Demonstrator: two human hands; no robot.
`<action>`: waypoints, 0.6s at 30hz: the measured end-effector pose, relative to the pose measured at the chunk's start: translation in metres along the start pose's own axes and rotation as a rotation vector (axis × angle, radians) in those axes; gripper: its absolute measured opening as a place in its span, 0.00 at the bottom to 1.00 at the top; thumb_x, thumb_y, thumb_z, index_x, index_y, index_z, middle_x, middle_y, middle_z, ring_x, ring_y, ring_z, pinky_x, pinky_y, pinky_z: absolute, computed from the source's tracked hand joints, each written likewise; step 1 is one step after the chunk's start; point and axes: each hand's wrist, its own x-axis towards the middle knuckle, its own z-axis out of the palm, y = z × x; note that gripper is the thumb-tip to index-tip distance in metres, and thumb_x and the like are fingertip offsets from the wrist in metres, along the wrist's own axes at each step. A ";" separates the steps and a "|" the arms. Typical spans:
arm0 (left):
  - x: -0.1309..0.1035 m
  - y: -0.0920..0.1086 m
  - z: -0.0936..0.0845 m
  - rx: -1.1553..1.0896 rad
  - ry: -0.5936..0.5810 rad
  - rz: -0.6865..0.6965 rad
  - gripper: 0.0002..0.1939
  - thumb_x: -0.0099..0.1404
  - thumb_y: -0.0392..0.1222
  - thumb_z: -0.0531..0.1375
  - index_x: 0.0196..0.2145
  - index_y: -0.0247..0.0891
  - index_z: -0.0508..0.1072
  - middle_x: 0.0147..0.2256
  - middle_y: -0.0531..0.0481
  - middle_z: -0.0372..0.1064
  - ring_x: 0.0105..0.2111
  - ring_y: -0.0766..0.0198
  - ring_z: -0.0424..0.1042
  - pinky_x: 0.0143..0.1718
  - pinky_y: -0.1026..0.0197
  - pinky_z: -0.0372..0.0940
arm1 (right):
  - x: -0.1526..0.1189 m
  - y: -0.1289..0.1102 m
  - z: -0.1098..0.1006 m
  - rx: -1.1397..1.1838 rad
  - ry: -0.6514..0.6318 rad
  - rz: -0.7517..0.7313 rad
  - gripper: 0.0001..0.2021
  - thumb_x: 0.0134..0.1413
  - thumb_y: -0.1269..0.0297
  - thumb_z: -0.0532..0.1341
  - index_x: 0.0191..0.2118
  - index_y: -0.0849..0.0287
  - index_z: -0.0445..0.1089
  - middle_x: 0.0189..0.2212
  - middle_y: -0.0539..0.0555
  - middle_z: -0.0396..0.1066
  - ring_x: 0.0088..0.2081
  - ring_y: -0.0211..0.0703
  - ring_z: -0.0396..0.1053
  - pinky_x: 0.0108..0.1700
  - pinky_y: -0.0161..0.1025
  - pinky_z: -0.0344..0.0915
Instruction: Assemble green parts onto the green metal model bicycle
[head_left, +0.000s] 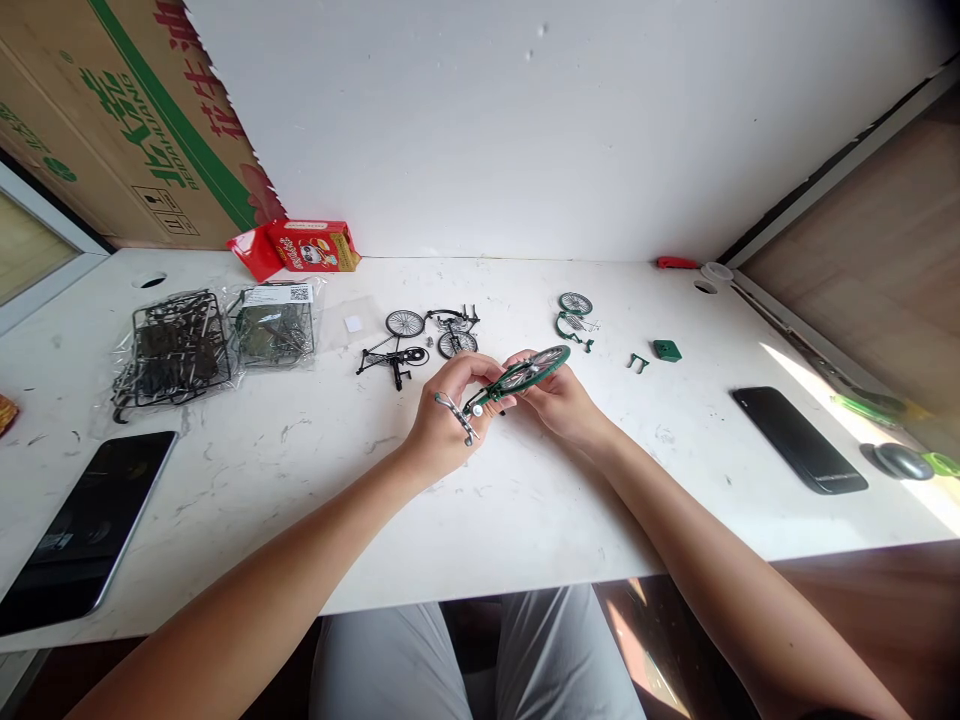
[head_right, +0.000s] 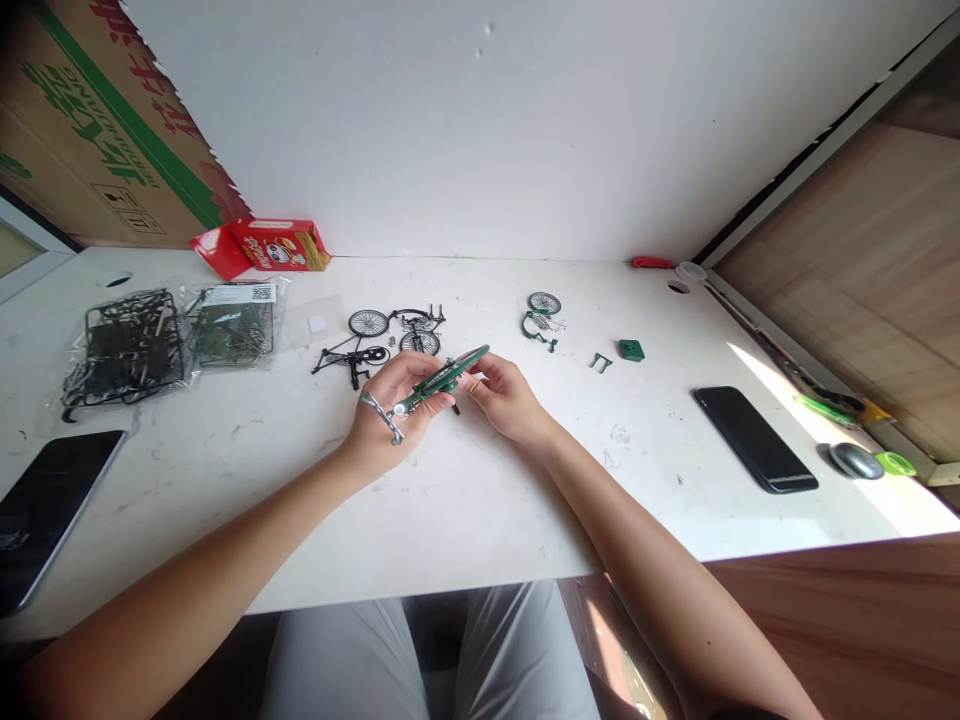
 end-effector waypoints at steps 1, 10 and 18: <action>0.000 0.000 0.000 0.010 0.004 0.002 0.13 0.68 0.48 0.71 0.44 0.40 0.76 0.44 0.45 0.75 0.45 0.57 0.76 0.48 0.53 0.72 | 0.000 0.000 0.000 0.005 0.002 0.000 0.18 0.64 0.44 0.68 0.42 0.54 0.75 0.41 0.54 0.75 0.44 0.48 0.72 0.50 0.46 0.69; -0.001 -0.003 -0.001 -0.008 -0.010 -0.019 0.08 0.72 0.48 0.66 0.44 0.43 0.76 0.43 0.46 0.75 0.45 0.57 0.76 0.47 0.54 0.72 | -0.001 -0.005 0.002 0.079 -0.018 0.020 0.17 0.65 0.45 0.68 0.41 0.54 0.74 0.41 0.54 0.77 0.42 0.45 0.72 0.49 0.46 0.70; -0.001 0.000 0.000 0.043 0.028 -0.017 0.11 0.70 0.50 0.68 0.43 0.42 0.75 0.42 0.46 0.76 0.45 0.57 0.77 0.48 0.54 0.72 | -0.001 -0.003 0.001 0.067 -0.037 0.017 0.20 0.63 0.40 0.68 0.43 0.54 0.75 0.44 0.56 0.78 0.45 0.49 0.74 0.51 0.49 0.72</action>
